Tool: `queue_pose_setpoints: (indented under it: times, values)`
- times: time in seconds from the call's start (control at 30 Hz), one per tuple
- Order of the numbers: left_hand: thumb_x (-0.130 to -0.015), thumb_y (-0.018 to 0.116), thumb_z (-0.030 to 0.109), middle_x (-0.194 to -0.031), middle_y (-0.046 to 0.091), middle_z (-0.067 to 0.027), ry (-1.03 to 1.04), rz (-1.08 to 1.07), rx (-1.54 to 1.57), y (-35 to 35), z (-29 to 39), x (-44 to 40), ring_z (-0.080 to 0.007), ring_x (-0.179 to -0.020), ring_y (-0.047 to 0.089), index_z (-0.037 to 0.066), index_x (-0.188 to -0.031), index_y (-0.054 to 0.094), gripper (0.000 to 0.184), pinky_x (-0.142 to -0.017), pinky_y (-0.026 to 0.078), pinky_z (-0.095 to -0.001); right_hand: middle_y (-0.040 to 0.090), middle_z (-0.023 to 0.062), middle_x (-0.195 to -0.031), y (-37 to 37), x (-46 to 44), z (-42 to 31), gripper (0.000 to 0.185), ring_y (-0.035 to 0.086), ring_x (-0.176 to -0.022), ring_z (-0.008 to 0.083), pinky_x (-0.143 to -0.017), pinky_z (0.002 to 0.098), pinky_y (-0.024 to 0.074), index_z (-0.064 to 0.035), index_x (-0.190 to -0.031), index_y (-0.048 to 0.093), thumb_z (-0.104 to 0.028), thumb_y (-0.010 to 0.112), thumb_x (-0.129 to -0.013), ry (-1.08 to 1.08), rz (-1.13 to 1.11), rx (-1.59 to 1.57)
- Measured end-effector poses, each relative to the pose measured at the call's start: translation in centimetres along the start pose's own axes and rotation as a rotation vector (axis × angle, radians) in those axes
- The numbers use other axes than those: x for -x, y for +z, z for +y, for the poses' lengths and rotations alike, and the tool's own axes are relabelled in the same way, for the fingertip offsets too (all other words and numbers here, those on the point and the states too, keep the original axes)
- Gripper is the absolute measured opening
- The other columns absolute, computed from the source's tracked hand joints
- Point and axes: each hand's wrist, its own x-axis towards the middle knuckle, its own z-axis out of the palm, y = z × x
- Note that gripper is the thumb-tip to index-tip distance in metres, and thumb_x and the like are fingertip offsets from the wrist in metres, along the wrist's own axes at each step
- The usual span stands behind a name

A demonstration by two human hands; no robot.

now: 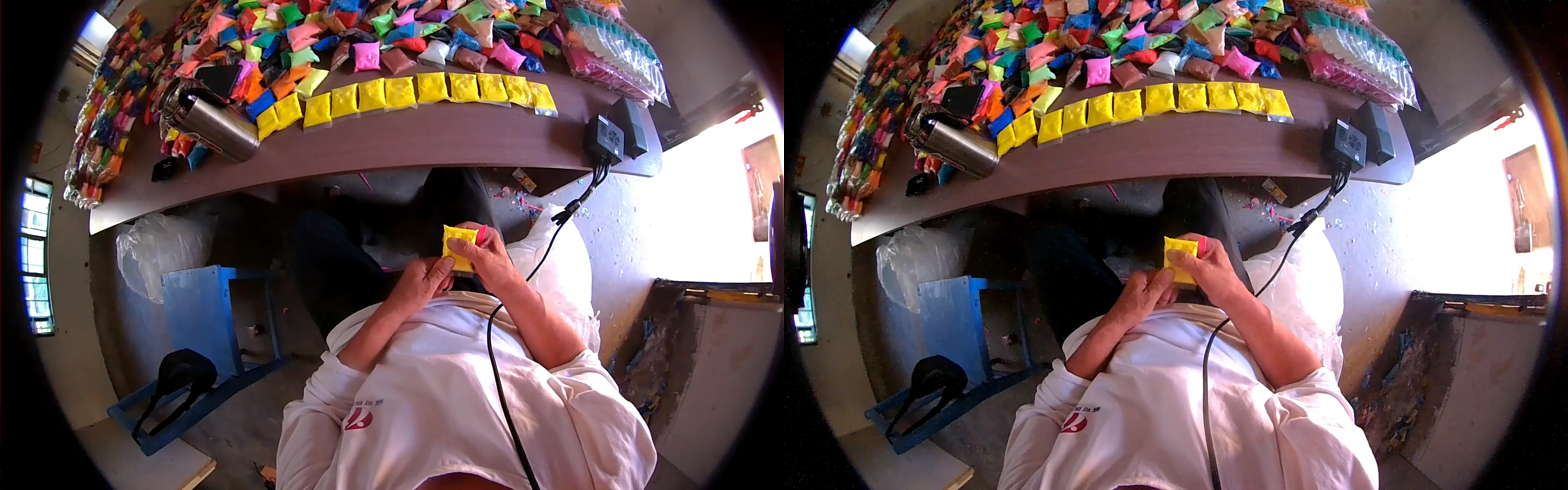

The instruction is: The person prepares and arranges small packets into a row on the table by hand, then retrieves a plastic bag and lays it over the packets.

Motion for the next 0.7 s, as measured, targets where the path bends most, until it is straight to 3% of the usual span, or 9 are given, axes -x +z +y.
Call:
queue_pose_setpoints:
  times: [0.23,0.3,0.4,0.6,0.7]
  values:
    - [-0.091,0.047,0.051,-0.059,0.049,0.0003,-0.044,0.042,-0.033,0.2,1.1,0.4,-0.0081,-0.057,0.048,0.008,-0.068,0.053,0.049,-0.056,0.04,-0.0227,0.059,0.0037,-0.079,-0.3,0.0,0.2,0.031,0.056,-0.069,0.0091,-0.064,0.0221,0.0463,-0.0041,-0.092,0.06,-0.033,0.064,-0.085,-0.015,0.001,0.011]
    - [-0.091,0.047,0.051,-0.059,0.049,0.0002,-0.043,0.055,0.006,0.0,0.7,0.3,-0.0081,-0.057,0.048,0.008,-0.068,0.053,0.049,-0.056,0.04,-0.0227,0.059,0.0028,-0.077,-0.7,0.3,0.0,0.031,0.055,-0.068,0.0086,-0.063,0.0213,0.0452,-0.0046,-0.091,0.061,-0.035,0.063,-0.085,0.214,0.036,-0.091]
    - [-0.091,0.047,0.051,-0.059,0.05,-0.0001,-0.024,0.06,0.028,-0.1,0.3,0.1,-0.0081,-0.057,0.048,0.008,-0.068,0.053,0.049,-0.055,0.039,-0.0225,0.06,0.0019,-0.079,-1.4,0.7,-0.3,0.029,0.055,-0.068,0.0083,-0.062,0.0214,0.0453,-0.0044,-0.091,0.061,-0.033,0.063,-0.086,0.274,-0.016,0.023]
    - [-0.09,0.048,0.052,-0.059,0.049,0.0004,-0.005,0.026,0.009,0.1,0.2,0.1,-0.0078,-0.056,0.048,0.009,-0.067,0.052,0.049,-0.055,0.039,-0.0215,0.062,0.0027,-0.083,-0.8,0.6,0.2,0.023,0.057,-0.07,0.0097,-0.065,0.0219,0.0471,-0.0019,-0.091,0.061,-0.024,0.065,-0.086,0.012,-0.02,0.016]
    - [-0.09,0.048,0.052,-0.059,0.049,0.0006,-0.02,0.035,0.025,0.0,0.5,0.1,-0.0076,-0.056,0.048,0.009,-0.067,0.052,0.049,-0.054,0.038,-0.0214,0.062,0.0031,-0.081,-0.3,0.7,-0.6,0.026,0.057,-0.07,0.0099,-0.065,0.0212,0.0478,-0.0022,-0.09,0.061,-0.027,0.067,-0.084,0.082,0.026,-0.063]
